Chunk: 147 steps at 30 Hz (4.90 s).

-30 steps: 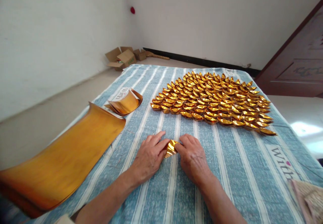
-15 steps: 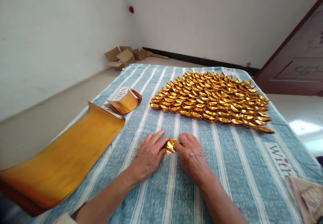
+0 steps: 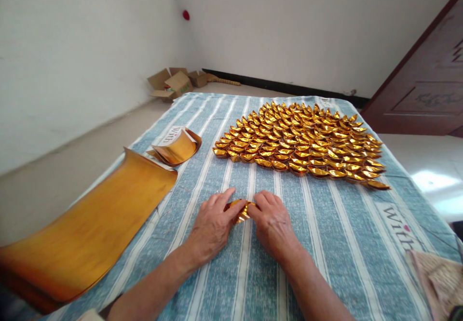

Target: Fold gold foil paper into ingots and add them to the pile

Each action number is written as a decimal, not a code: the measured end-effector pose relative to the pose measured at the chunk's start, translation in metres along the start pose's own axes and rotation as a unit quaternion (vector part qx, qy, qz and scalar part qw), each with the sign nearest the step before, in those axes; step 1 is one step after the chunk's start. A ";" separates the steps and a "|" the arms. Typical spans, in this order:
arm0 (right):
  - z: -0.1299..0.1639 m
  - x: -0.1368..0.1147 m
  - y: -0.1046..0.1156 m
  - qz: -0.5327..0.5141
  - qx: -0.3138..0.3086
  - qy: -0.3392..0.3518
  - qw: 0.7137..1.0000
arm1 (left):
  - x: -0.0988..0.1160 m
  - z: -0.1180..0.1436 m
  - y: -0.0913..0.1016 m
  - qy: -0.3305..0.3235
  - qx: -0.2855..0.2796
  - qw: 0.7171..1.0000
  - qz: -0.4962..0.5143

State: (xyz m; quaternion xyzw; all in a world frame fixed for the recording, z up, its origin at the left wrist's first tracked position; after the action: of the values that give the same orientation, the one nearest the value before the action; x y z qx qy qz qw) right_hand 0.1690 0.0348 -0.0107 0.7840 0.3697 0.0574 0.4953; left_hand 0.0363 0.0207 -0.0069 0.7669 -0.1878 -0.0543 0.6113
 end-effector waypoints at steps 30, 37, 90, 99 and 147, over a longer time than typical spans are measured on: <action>0.001 0.000 -0.001 0.004 -0.002 0.001 1.000 | 0.002 0.000 0.000 -0.001 -0.007 1.000 0.004; 0.000 0.000 -0.001 0.014 -0.006 0.001 1.000 | 0.002 0.001 0.001 -0.007 -0.001 1.000 0.002; 0.004 0.022 0.008 -0.020 0.013 -0.016 1.000 | 0.001 -0.002 0.007 -0.037 -0.003 0.999 -0.011; 0.003 0.021 0.008 -0.018 0.008 -0.020 1.000 | 0.017 -0.002 0.009 -0.161 0.028 0.984 0.068; 0.027 -0.010 0.012 0.151 0.077 -0.072 0.983 | 0.009 -0.003 0.001 -0.169 0.036 0.982 0.079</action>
State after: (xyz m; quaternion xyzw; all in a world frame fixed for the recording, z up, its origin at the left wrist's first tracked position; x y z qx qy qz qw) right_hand 0.1806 0.0058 -0.0117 0.8689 0.2138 0.0466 0.4441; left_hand 0.0453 0.0204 -0.0039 0.7508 -0.3498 -0.1280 0.5456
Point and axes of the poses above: each hand's wrist, its own z-axis away from the middle knuckle, its own y-axis out of the back of the hand, x = y × z, the point moved 5 cm from there along -z, towards the middle knuckle, and after that the axes turned 10 degrees about x, right-handed, at the moved point
